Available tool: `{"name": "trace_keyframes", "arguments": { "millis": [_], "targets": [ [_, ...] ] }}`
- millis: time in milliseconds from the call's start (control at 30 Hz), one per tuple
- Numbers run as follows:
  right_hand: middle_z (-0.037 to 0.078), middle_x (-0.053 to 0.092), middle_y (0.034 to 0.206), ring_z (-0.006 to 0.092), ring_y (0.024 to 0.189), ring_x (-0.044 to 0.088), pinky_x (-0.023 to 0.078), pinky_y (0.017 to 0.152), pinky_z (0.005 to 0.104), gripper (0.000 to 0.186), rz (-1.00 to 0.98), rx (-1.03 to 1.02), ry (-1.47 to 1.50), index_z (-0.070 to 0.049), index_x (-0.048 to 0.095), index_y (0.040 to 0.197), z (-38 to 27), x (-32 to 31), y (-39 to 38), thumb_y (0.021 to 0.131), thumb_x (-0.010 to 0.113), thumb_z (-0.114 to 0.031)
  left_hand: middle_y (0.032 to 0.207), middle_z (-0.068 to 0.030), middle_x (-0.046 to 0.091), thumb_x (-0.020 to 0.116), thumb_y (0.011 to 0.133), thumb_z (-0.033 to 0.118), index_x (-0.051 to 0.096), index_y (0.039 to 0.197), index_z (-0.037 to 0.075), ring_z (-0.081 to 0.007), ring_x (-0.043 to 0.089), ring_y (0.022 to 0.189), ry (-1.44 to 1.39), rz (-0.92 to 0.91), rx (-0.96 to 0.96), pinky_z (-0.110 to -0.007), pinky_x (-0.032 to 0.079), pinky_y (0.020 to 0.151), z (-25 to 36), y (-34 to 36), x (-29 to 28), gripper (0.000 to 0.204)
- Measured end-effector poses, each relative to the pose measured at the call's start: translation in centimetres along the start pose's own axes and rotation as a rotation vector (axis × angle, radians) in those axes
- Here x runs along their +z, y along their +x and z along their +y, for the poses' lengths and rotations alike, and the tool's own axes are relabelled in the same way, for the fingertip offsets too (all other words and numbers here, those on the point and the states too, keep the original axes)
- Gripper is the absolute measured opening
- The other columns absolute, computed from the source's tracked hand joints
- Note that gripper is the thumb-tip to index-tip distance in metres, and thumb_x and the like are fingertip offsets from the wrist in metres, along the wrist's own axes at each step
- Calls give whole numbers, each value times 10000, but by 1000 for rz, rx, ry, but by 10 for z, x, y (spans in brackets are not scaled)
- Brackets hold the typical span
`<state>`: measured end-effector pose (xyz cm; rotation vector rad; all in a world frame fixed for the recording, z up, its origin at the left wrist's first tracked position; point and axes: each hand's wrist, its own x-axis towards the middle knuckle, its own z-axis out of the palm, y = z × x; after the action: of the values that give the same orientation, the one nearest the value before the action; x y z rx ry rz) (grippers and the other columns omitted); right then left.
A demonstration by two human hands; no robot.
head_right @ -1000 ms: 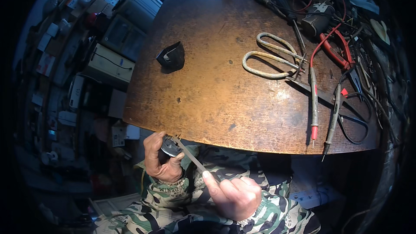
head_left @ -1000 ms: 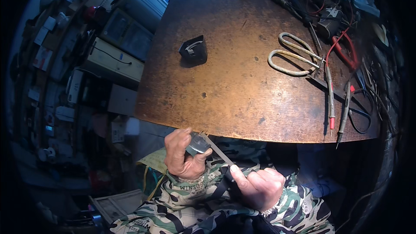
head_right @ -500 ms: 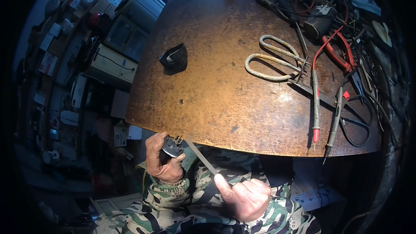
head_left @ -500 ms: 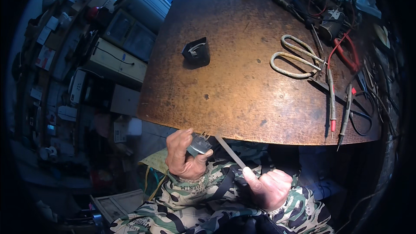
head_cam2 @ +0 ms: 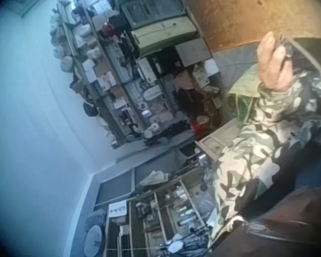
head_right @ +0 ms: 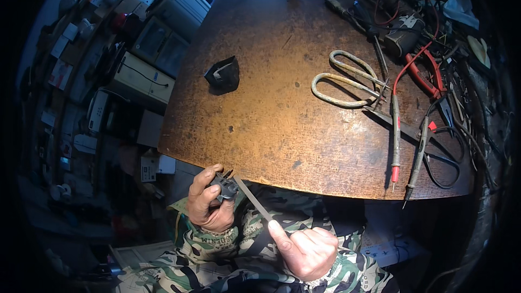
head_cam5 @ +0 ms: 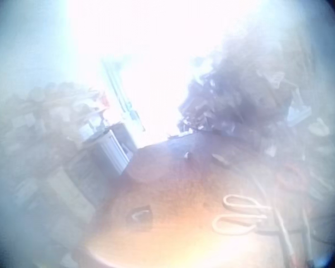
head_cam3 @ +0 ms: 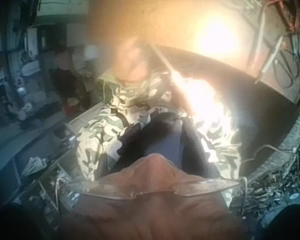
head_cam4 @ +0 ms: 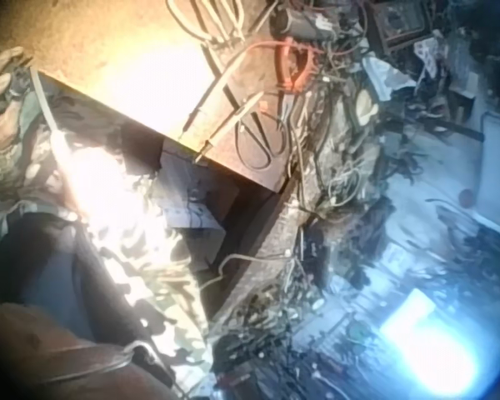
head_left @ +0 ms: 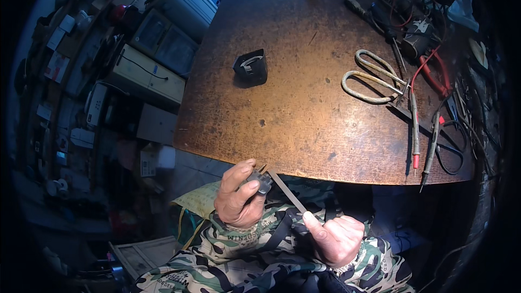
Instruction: The person holds a small cylindrical metal component and uses a metal file to smooth its edges. They rotate the component repeatedly to file different sides while seated at a cluttered workbench.
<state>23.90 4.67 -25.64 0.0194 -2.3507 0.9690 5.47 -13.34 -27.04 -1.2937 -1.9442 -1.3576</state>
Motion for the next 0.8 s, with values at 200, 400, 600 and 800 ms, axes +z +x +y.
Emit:
{"name": "trace_keyframes", "arguments": {
  "millis": [200, 400, 600, 800],
  "targets": [
    [-21, 414, 585, 148, 468, 502, 357, 460, 339, 523, 32, 31, 10, -56, 804, 1286, -2, -3, 5, 765, 759, -49, 1463, -243, 601, 807, 838, -131, 574, 1242, 138, -448, 650, 1377, -67, -99, -74, -512, 599, 1107, 6, -3, -3, 538],
    [-13, 463, 589, 156, 473, 521, 375, 466, 332, 470, 82, 5, 23, -40, 808, 1264, 1, -2, 3, 795, 803, -4, 1418, -231, 640, 756, 813, -116, 446, 1232, 151, -395, 638, 1358, -102, -97, -131, -485, 535, 1138, 22, 22, -7, 586],
    [-2, 491, 599, 165, 489, 542, 406, 480, 331, 465, 83, -10, 33, -26, 814, 1252, -3, -2, 4, 788, 823, 5, 1405, -229, 674, 801, 837, -110, 440, 1229, 135, -357, 645, 1291, 37, -181, -100, -444, 528, 1085, 13, 31, -13, 586],
    [4, 485, 600, 175, 490, 548, 419, 487, 335, 524, 93, 1, 27, -30, 812, 1266, -10, -1, 2, 745, 814, 23, 1441, -277, 653, 756, 878, -145, 439, 1270, 107, -413, 663, 1374, -142, -244, -156, -453, 575, 1098, 2, 29, -19, 564]
  ]
}}
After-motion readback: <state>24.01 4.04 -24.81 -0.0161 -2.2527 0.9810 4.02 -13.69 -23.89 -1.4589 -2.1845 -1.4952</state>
